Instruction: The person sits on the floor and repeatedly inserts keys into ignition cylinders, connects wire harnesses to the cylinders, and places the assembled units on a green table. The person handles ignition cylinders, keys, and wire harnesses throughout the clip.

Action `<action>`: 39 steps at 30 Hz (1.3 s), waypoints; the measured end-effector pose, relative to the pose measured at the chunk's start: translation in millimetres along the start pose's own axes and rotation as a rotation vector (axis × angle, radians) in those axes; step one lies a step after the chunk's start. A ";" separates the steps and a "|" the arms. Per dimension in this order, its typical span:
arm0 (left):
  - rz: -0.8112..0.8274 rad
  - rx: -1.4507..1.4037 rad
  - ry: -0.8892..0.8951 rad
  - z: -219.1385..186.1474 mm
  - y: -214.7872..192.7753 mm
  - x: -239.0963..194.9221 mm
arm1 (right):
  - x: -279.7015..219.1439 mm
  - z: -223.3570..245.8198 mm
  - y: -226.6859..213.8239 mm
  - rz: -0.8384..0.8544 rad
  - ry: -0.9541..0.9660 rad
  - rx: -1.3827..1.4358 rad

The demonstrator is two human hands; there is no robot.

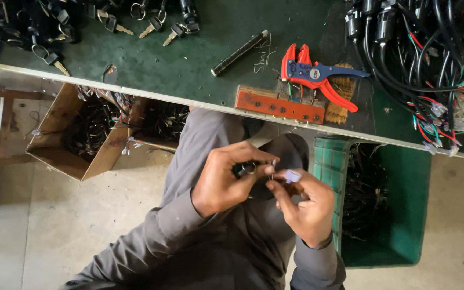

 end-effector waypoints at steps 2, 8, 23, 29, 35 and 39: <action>0.009 0.047 0.033 -3.1 2.3 -0.3 | 0.1 -16.6 -2.5 -0.003 0.144 0.088; -0.022 -0.137 -0.032 16.9 10.9 10.0 | 5.8 -42.8 -7.4 -0.009 0.179 0.588; -0.045 -0.232 -0.079 42.2 24.1 33.2 | 23.0 -48.8 -21.2 -0.072 0.067 0.291; -0.046 -0.251 -0.018 51.0 30.4 29.0 | 26.3 -59.1 -22.3 -0.019 0.058 0.229; -0.004 -0.211 0.013 55.9 29.6 32.3 | 26.4 -75.1 -16.4 -0.088 0.181 0.557; -0.110 -0.681 -0.261 88.9 28.9 30.8 | 38.5 -77.8 -29.3 -0.403 0.033 0.357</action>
Point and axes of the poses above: each hand's wrist, its own x-axis towards the middle knuckle, its own y-axis out of the palm, z = x × y, the point moved 7 cm from there along x, towards the middle knuckle, and after that the axes turned 15 degrees about z, right-handed, at the moved point
